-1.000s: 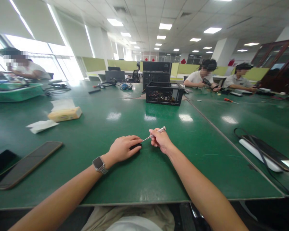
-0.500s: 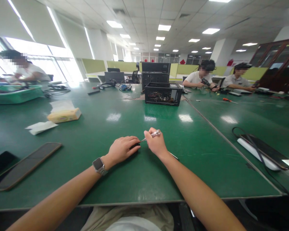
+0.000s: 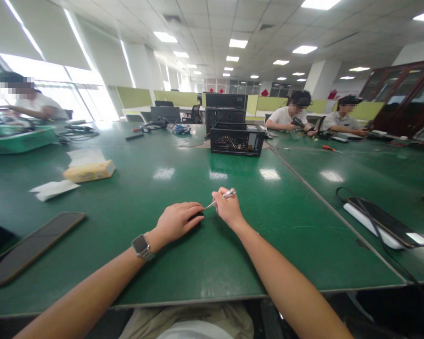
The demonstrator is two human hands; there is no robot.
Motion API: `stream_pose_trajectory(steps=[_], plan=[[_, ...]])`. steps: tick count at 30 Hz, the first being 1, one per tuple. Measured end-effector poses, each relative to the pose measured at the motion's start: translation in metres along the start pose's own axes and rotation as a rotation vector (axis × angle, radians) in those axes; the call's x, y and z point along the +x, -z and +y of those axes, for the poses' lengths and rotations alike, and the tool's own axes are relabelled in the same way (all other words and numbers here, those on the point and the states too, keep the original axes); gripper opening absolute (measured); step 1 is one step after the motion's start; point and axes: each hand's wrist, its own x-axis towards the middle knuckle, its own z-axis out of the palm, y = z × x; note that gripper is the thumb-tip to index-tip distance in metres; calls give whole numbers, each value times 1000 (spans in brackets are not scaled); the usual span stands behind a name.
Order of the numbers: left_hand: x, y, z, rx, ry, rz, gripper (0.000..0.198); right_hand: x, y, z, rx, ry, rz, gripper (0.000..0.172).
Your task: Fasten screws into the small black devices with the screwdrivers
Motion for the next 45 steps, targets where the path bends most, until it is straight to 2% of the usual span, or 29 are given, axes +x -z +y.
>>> stream_pose_trajectory(steps=[8,17,23,29,34,39,45], plan=[[0,2,1,20,-14,-17,31,-2,1,-3,62,-63,-3,28],[0,1,0,0,-5,-3,31,-4,4,-1,-13,-8,-35,32],[-1,1,0,-13,12,-1,34,-7,5,-4,-89,80,-55,35],[-1,1,0,1,5,-4,31,-4,7,-2,-3,-45,-48,31],[-1,1,0,6,0,-15,32,-4,6,-2,10,-73,-54,31],[0,3,1,15,-12,-23,32,-6,5,-1,-47,-28,-43,32],[0,3,0,7,-10,-16,32,-5,6,1,-2,-72,-72,32]])
